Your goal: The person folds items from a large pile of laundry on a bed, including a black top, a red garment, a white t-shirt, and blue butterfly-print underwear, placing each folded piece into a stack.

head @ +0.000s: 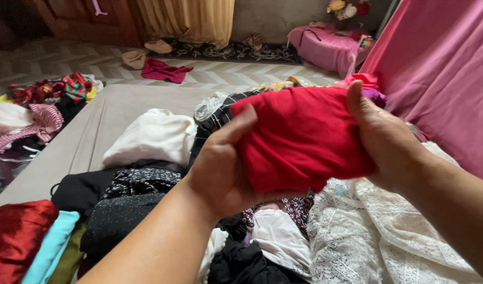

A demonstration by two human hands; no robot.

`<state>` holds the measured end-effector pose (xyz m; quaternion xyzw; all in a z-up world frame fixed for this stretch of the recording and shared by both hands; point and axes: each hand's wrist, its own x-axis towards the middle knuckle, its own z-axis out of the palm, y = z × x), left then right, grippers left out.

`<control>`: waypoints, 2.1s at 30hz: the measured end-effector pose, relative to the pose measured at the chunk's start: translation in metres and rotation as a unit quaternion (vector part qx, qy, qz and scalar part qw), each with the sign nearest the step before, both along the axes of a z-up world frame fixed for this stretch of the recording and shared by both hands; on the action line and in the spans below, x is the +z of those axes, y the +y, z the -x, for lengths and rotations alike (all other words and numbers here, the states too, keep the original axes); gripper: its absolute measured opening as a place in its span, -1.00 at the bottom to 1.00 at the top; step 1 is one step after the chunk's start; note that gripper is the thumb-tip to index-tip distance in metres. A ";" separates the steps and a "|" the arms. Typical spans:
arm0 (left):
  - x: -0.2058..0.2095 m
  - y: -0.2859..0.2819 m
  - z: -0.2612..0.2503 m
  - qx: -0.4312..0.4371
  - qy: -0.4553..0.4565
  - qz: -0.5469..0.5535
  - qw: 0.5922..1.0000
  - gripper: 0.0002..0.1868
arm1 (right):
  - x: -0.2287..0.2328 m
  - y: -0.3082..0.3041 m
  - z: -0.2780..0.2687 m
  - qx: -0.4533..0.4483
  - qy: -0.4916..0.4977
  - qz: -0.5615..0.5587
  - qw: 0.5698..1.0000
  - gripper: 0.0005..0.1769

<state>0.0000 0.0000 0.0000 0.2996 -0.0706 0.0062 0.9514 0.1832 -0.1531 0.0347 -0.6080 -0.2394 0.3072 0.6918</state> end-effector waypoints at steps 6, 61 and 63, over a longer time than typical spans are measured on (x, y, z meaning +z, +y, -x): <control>0.001 -0.003 -0.017 0.098 -0.012 0.027 0.995 -0.21 | 0.005 0.011 0.001 0.039 0.102 -0.028 0.994 -0.40; -0.112 0.098 0.174 0.245 0.218 0.013 0.944 -0.60 | -0.081 0.123 0.150 0.060 -0.125 0.237 0.961 -0.17; -0.105 0.096 0.170 0.217 0.224 0.015 0.950 -0.50 | -0.080 0.130 0.150 0.109 0.060 0.222 0.967 -0.19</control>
